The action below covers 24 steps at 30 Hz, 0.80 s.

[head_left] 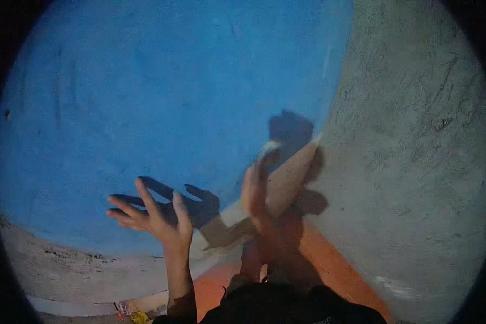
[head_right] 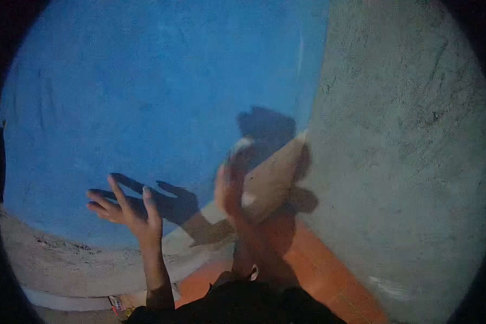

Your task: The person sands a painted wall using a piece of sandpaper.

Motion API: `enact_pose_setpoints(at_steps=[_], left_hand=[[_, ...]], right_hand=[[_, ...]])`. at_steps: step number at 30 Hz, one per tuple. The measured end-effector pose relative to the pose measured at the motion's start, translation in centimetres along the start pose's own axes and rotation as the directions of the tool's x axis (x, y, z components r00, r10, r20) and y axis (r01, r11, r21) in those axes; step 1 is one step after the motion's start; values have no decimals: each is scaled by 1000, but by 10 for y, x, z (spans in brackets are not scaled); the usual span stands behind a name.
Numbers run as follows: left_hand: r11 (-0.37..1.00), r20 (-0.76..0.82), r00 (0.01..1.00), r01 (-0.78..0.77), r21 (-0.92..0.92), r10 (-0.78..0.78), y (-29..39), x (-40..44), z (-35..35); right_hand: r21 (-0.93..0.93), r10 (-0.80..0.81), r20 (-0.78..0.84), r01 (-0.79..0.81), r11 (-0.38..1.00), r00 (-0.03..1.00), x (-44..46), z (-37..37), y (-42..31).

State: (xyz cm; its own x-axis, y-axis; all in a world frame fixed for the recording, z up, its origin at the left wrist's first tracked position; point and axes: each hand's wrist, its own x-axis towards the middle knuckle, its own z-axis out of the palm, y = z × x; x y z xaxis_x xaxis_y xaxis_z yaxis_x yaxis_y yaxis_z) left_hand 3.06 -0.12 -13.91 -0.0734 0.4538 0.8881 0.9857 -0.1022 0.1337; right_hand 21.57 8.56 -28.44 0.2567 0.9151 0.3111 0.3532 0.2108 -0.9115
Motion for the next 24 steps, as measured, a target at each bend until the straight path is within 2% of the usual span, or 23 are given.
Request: enact_pose_setpoints(at_steps=[2,3,5,7,8,10,13,14,16,17,20,22,24], left_hand=[[1000,-9,1000,3,30,-3,5,0,4],[1000,8,1000,21,16,-22,10,-1,4],[1000,52,999,4,12,-5,21,3,3],[1000,78,997,5,16,-6,32,8,10],[1000,62,998,-7,1,7,39,10,16],[999,42,999,-22,-30,23,45,13,26],[997,0,998,-63,-37,63,50,13,42],[996,3,997,-72,-53,73,50,15,42],[993,-1,997,-72,-91,73,47,14,42],[993,16,998,-60,-103,62,46,14,41],[991,55,997,-46,-124,53,43,11,39],[991,45,997,-62,-123,68,45,11,45],[987,24,996,-77,-139,81,46,12,49]], right_hand=[[261,107,-59,-88,961,992,55,-36,-2],[336,137,-79,-103,936,987,71,-46,-10],[337,176,-86,-138,931,981,64,-35,-7],[18,-41,-136,44,999,990,7,5,-3],[-232,-261,-142,225,946,955,-28,22,-2],[-57,-135,20,136,989,991,-73,30,-17],[-366,-269,50,268,891,962,-54,8,-2],[66,25,-50,-22,998,998,-21,6,12],[250,120,-138,-83,965,983,50,-36,7],[-21,-100,-202,97,995,974,62,-64,-10],[-55,-90,-156,82,995,984,47,-36,19],[-53,-67,-146,60,997,987,26,-13,11],[-7,13,-168,-14,1000,986,-22,-3,-55]])
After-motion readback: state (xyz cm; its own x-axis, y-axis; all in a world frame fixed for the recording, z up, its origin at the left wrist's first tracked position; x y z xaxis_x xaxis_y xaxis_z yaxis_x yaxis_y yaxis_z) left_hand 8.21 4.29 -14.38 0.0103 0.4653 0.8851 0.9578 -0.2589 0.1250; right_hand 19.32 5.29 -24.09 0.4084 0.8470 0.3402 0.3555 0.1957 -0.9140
